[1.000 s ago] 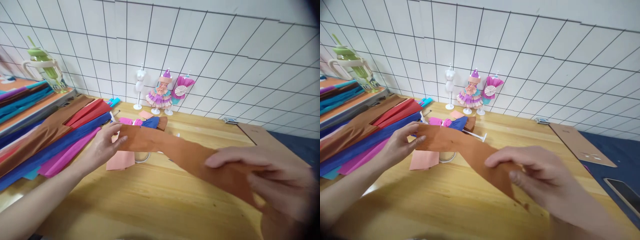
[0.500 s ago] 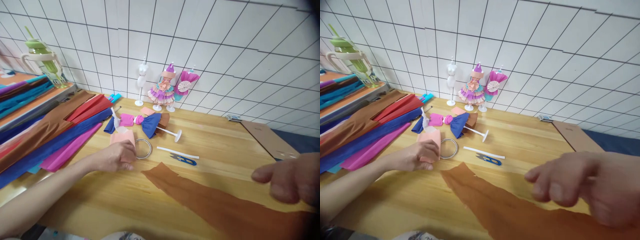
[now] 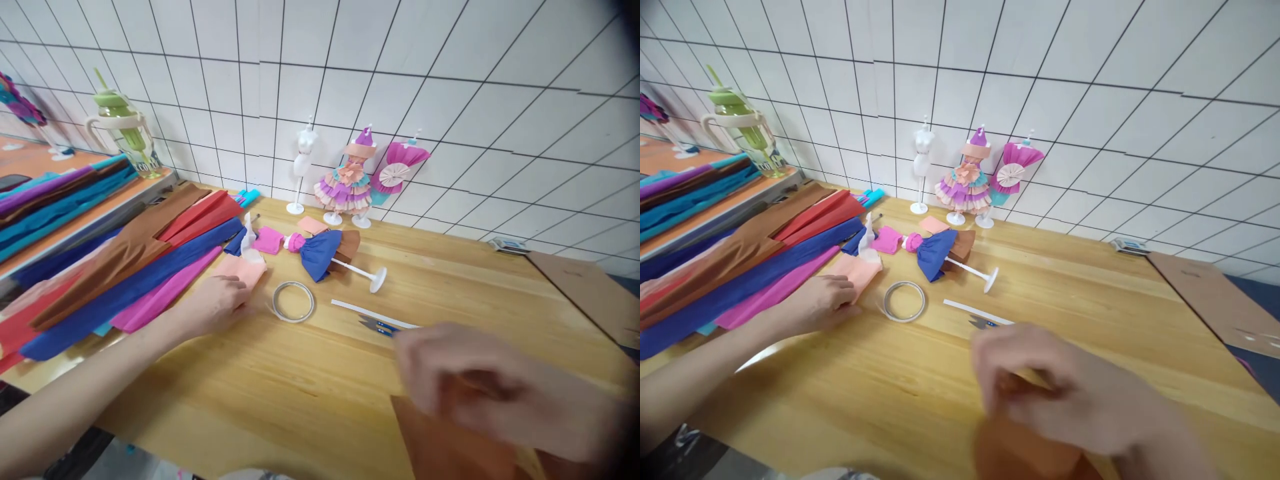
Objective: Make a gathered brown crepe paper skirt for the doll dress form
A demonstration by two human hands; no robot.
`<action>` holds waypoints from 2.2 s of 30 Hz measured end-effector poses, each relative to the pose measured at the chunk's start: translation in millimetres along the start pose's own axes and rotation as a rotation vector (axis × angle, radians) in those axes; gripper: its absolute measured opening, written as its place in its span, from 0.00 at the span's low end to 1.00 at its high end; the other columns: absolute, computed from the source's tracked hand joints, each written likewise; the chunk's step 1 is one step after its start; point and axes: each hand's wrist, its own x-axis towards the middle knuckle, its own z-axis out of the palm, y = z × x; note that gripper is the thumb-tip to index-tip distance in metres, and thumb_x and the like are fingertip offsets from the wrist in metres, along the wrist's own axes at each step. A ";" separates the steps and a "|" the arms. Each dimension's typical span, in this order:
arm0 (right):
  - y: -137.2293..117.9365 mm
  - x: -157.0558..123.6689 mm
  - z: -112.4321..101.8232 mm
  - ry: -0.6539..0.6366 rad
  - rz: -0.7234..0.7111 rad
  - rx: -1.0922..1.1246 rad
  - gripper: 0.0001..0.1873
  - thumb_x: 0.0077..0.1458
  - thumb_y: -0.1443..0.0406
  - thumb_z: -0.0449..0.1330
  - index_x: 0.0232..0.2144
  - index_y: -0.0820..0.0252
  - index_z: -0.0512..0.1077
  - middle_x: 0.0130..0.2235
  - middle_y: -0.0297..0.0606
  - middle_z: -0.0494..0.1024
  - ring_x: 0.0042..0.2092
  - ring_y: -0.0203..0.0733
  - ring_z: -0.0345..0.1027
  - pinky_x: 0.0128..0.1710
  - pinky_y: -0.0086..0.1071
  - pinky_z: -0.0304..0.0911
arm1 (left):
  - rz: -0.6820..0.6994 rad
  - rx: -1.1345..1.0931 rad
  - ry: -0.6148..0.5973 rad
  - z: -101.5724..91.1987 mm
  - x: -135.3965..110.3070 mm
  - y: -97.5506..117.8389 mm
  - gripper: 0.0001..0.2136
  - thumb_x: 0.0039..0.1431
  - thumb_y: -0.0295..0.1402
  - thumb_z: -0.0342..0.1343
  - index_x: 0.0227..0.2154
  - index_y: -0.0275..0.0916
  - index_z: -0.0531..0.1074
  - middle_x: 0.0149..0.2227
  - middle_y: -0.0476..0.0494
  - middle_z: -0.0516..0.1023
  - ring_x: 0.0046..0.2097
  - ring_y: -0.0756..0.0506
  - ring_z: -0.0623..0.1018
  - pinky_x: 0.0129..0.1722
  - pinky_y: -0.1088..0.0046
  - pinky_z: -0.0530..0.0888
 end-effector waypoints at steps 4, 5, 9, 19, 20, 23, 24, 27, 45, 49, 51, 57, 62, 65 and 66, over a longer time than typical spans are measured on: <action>14.8 62.1 39.2 0.023 0.062 -0.197 0.09 0.48 0.75 0.54 0.26 0.58 0.70 0.52 0.45 0.72 0.50 0.47 0.68 0.48 0.40 0.62 | 0.011 -0.028 0.021 -0.2 15.4 4.0 0.12 0.61 0.25 0.44 0.26 0.37 0.71 0.29 0.43 0.71 0.31 0.45 0.70 0.31 0.71 0.63; 22.1 72.9 46.6 0.030 0.092 -0.212 0.10 0.46 0.76 0.52 0.24 0.58 0.68 0.54 0.45 0.71 0.52 0.48 0.67 0.49 0.41 0.61 | 0.020 -0.042 0.025 -0.3 18.5 3.4 0.12 0.61 0.24 0.44 0.28 0.36 0.71 0.31 0.42 0.71 0.33 0.45 0.71 0.32 0.71 0.64; 42.7 95.0 58.7 0.068 0.192 -0.224 0.11 0.42 0.78 0.50 0.20 0.58 0.62 0.56 0.48 0.69 0.55 0.51 0.65 0.51 0.43 0.60 | 0.039 -0.122 0.038 2.4 29.1 -4.5 0.12 0.60 0.23 0.44 0.34 0.37 0.74 0.37 0.41 0.72 0.37 0.45 0.71 0.38 0.71 0.66; 58.0 70.6 31.8 0.026 0.126 0.155 0.12 0.36 0.74 0.50 0.23 0.59 0.70 0.43 0.41 0.77 0.43 0.45 0.70 0.43 0.38 0.64 | 0.085 -0.492 -0.060 2.5 48.6 -7.2 0.14 0.60 0.25 0.46 0.42 0.38 0.75 0.40 0.42 0.75 0.42 0.47 0.74 0.44 0.72 0.69; 61.8 66.3 30.1 0.023 0.115 0.252 0.09 0.37 0.73 0.51 0.22 0.59 0.70 0.42 0.42 0.77 0.41 0.45 0.70 0.42 0.38 0.64 | 0.093 -0.543 -0.078 0.8 48.5 -4.1 0.13 0.60 0.25 0.47 0.43 0.37 0.75 0.40 0.42 0.76 0.42 0.47 0.75 0.43 0.73 0.70; 73.4 56.5 28.1 0.026 0.094 0.528 0.03 0.38 0.71 0.54 0.18 0.60 0.68 0.39 0.42 0.77 0.35 0.42 0.69 0.38 0.37 0.64 | 0.100 -0.686 -0.120 -2.4 47.7 5.2 0.13 0.60 0.28 0.49 0.44 0.36 0.74 0.43 0.40 0.76 0.43 0.48 0.75 0.43 0.74 0.72; 76.9 54.5 28.4 0.031 0.093 0.606 0.02 0.37 0.70 0.55 0.18 0.61 0.67 0.38 0.42 0.78 0.34 0.42 0.69 0.37 0.36 0.64 | 0.093 -0.775 -0.146 -2.9 47.4 8.4 0.13 0.60 0.30 0.50 0.44 0.36 0.74 0.44 0.40 0.76 0.42 0.48 0.75 0.43 0.73 0.72; 84.5 51.9 29.9 0.040 0.097 0.746 0.01 0.33 0.68 0.57 0.17 0.61 0.67 0.36 0.43 0.79 0.32 0.42 0.69 0.34 0.36 0.63 | 0.058 -1.143 -0.262 -4.5 47.0 18.3 0.14 0.59 0.38 0.54 0.45 0.36 0.74 0.45 0.38 0.76 0.39 0.48 0.76 0.41 0.70 0.74; 71.5 49.3 17.0 0.133 0.162 0.667 0.09 0.37 0.70 0.55 0.25 0.61 0.73 0.41 0.42 0.78 0.38 0.45 0.70 0.42 0.39 0.64 | -0.335 -1.141 0.144 -16.1 39.5 49.8 0.14 0.55 0.43 0.55 0.30 0.35 0.73 0.23 0.49 0.70 0.25 0.51 0.70 0.25 0.75 0.68; 67.0 49.2 12.1 0.151 0.187 0.636 0.09 0.37 0.70 0.54 0.23 0.60 0.73 0.42 0.40 0.78 0.38 0.44 0.71 0.42 0.39 0.64 | -0.233 -1.094 0.063 -19.5 34.2 60.8 0.13 0.52 0.41 0.59 0.29 0.34 0.74 0.25 0.48 0.73 0.25 0.53 0.68 0.24 0.77 0.66; 66.5 49.9 10.3 0.149 0.186 0.614 0.10 0.37 0.70 0.55 0.25 0.61 0.75 0.42 0.42 0.78 0.38 0.45 0.71 0.42 0.39 0.64 | -0.231 -1.026 0.059 -16.2 34.2 64.4 0.11 0.52 0.39 0.59 0.30 0.34 0.74 0.26 0.47 0.74 0.25 0.53 0.68 0.24 0.77 0.66; 66.4 51.2 7.5 0.132 0.178 0.532 0.18 0.38 0.69 0.55 0.34 0.63 0.77 0.42 0.43 0.78 0.38 0.44 0.71 0.42 0.38 0.65 | -0.232 -0.973 0.018 -16.7 35.0 68.6 0.10 0.55 0.37 0.55 0.30 0.34 0.74 0.25 0.46 0.74 0.25 0.52 0.71 0.24 0.77 0.67; 67.8 51.3 6.3 0.109 0.160 0.507 0.15 0.39 0.69 0.54 0.31 0.62 0.77 0.45 0.43 0.76 0.40 0.45 0.71 0.43 0.38 0.65 | -0.235 -0.909 0.016 -19.9 34.9 71.8 0.09 0.55 0.35 0.55 0.29 0.34 0.74 0.25 0.47 0.75 0.24 0.53 0.70 0.23 0.79 0.66; 67.1 51.3 5.8 0.108 0.167 0.496 0.13 0.40 0.69 0.54 0.30 0.62 0.76 0.44 0.42 0.76 0.40 0.44 0.71 0.43 0.38 0.65 | -0.236 -0.889 0.028 -13.0 36.9 71.0 0.07 0.54 0.32 0.54 0.27 0.34 0.73 0.22 0.49 0.73 0.23 0.54 0.68 0.22 0.81 0.65; 66.8 51.3 5.7 0.110 0.166 0.497 0.13 0.40 0.69 0.54 0.29 0.62 0.76 0.44 0.42 0.76 0.40 0.44 0.71 0.43 0.37 0.65 | -0.230 -0.895 0.024 -10.8 37.7 70.4 0.07 0.55 0.31 0.54 0.26 0.34 0.73 0.22 0.50 0.72 0.23 0.54 0.68 0.22 0.81 0.65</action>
